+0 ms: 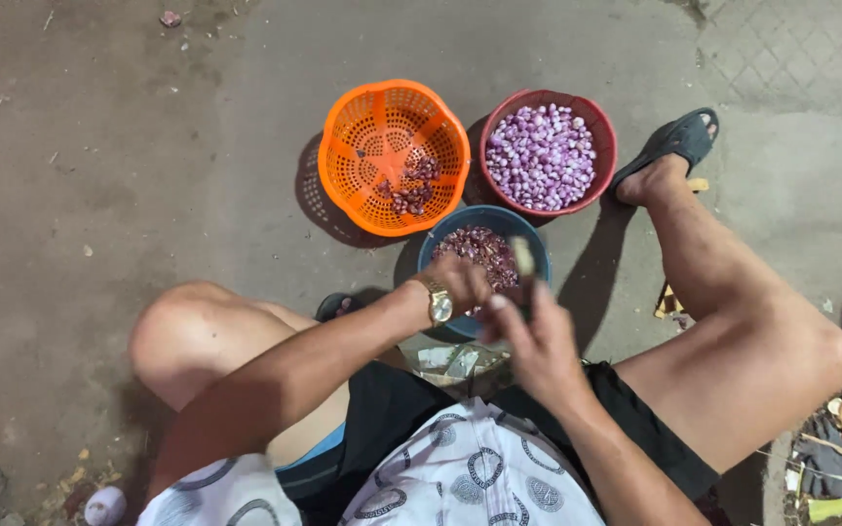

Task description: Peeling small red onions (shallots) using a knife and placing them in a bowl while sitting on the floor.

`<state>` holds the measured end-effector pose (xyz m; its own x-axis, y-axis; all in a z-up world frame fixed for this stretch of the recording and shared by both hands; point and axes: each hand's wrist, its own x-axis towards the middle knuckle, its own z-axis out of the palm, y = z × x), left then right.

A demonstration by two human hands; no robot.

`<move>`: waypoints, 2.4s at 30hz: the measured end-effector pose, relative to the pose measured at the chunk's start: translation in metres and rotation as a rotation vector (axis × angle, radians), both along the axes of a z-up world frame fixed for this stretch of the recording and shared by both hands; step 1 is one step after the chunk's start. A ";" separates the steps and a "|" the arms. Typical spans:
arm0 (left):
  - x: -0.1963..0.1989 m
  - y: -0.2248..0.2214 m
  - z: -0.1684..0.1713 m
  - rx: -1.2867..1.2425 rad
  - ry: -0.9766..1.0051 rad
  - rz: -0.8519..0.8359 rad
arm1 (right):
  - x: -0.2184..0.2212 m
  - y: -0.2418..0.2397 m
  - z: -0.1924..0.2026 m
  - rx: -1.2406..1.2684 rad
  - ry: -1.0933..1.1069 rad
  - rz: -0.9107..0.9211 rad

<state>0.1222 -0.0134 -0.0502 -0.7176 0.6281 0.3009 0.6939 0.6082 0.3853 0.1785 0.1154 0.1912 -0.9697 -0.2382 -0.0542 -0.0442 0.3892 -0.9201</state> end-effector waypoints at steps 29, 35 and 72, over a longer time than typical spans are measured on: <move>0.011 -0.031 0.079 -0.195 -0.199 -0.099 | -0.004 0.073 -0.043 -0.338 -0.479 -0.501; -0.054 -0.066 -0.012 -0.506 -0.431 -0.047 | -0.022 0.076 -0.041 -0.246 -0.394 -0.357; -0.065 -0.042 0.065 1.437 -1.544 0.725 | -0.083 0.066 -0.087 -0.862 -0.950 -0.174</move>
<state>0.0574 -0.0553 0.0152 -0.7167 0.1700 -0.6764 -0.6352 -0.5595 0.5324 0.0958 0.1811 0.1038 -0.6576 -0.4160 -0.6281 0.7523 -0.4071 -0.5180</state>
